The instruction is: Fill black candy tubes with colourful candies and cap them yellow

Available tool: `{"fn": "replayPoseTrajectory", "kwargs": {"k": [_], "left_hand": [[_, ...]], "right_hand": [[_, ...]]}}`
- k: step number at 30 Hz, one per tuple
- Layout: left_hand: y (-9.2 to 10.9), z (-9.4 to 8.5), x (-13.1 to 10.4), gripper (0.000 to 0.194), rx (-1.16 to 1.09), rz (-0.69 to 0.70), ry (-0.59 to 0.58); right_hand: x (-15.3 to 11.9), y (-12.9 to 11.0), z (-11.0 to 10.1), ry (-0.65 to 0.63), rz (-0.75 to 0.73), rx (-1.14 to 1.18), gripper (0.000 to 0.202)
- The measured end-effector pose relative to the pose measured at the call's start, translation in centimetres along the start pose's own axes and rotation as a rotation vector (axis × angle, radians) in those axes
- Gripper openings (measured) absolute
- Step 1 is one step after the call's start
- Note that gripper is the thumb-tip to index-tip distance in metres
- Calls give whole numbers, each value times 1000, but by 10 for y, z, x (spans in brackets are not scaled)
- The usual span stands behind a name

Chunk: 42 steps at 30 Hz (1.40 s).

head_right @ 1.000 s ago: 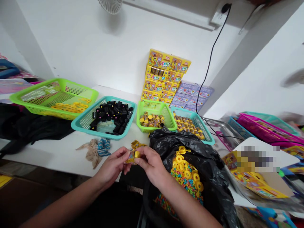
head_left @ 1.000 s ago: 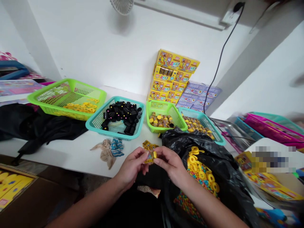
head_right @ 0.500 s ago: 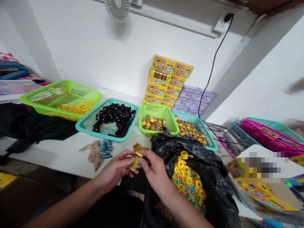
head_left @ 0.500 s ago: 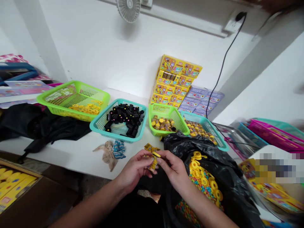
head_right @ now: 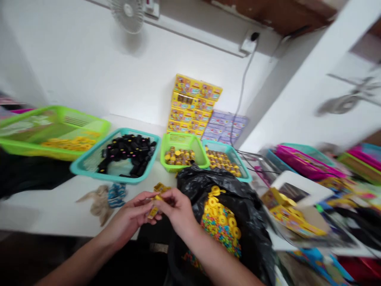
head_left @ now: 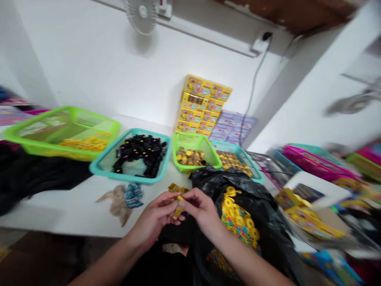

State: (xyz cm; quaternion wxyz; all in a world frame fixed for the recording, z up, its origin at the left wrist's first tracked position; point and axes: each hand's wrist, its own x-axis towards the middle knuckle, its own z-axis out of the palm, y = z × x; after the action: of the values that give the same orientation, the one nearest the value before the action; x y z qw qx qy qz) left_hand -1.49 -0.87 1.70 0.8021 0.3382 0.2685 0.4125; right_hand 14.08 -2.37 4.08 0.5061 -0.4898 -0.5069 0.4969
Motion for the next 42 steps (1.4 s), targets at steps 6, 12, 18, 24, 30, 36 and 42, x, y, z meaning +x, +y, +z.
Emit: {"fn": "replayPoseTrajectory", "kwargs": {"k": [6, 12, 18, 24, 30, 36, 42], "left_hand": [[-2, 0, 0, 44, 52, 11, 10], [-9, 0, -2, 36, 387, 258, 37], [-17, 3, -4, 22, 524, 465, 121], [-19, -4, -9, 15, 646, 635, 105], [-12, 0, -12, 29, 426, 344, 85], [-6, 9, -10, 22, 307, 217, 2], [-6, 9, -8, 18, 458, 206, -7]], "right_hand": [[7, -2, -5, 223, 16, 160, 26], [6, 3, -8, 142, 104, 282, 28], [-2, -2, -4, 22, 103, 303, 24], [-3, -7, -2, 0, 135, 325, 31], [-3, -2, -1, 48, -1, 250, 23], [-4, -4, 0, 58, -96, 128, 21], [-1, -7, -2, 84, -46, 88, 27]]}}
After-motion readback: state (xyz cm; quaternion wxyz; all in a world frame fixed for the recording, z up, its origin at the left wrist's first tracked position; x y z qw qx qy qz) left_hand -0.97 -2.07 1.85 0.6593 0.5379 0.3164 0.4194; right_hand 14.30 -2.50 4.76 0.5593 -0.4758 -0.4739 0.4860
